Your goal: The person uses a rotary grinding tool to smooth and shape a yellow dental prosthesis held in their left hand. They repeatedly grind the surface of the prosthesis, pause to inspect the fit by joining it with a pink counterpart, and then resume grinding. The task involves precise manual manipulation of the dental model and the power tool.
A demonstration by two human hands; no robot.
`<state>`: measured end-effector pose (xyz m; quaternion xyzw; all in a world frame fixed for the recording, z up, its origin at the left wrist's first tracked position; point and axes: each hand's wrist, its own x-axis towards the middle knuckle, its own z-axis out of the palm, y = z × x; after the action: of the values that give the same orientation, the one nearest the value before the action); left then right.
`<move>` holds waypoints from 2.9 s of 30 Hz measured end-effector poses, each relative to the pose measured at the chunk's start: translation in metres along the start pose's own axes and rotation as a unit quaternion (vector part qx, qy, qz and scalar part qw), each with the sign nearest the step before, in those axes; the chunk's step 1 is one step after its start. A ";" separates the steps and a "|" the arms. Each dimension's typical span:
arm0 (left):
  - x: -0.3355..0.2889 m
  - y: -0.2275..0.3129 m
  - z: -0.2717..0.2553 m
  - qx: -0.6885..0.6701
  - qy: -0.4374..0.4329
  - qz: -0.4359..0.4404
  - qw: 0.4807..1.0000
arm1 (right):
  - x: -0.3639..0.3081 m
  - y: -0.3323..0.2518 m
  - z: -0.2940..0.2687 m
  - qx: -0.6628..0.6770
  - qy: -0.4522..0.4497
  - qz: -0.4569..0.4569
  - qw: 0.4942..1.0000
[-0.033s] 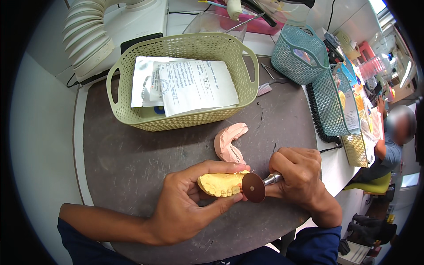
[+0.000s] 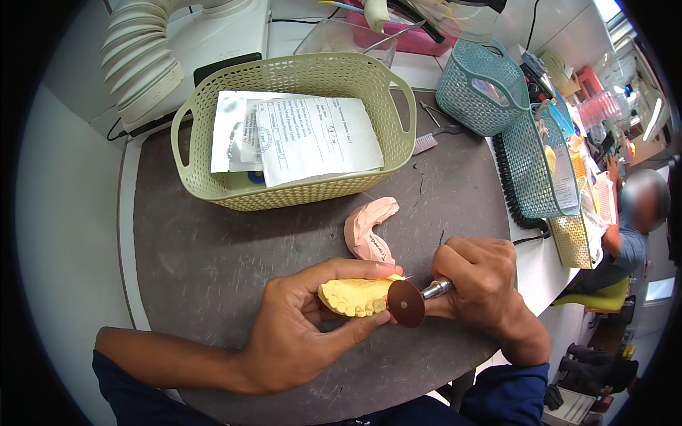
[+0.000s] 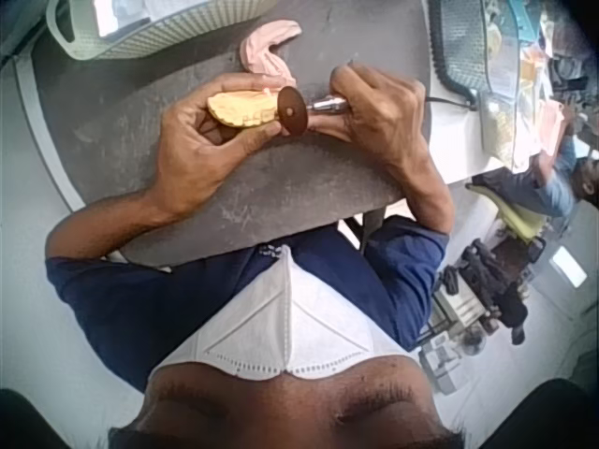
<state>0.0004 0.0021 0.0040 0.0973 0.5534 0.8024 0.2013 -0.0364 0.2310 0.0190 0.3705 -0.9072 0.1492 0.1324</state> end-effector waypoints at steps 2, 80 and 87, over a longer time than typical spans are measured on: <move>0.000 0.001 0.001 -0.010 -0.002 -0.006 1.000 | 0.001 0.000 0.000 0.000 0.010 -0.004 1.000; 0.002 0.000 -0.001 0.006 -0.003 -0.003 1.000 | 0.000 0.001 -0.001 -0.006 -0.003 0.001 1.000; 0.002 0.000 0.000 -0.003 0.001 -0.007 1.000 | 0.000 0.001 0.000 -0.011 0.000 -0.003 1.000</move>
<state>-0.0010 0.0026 0.0040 0.0921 0.5516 0.8030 0.2062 -0.0369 0.2317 0.0191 0.3718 -0.9076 0.1391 0.1365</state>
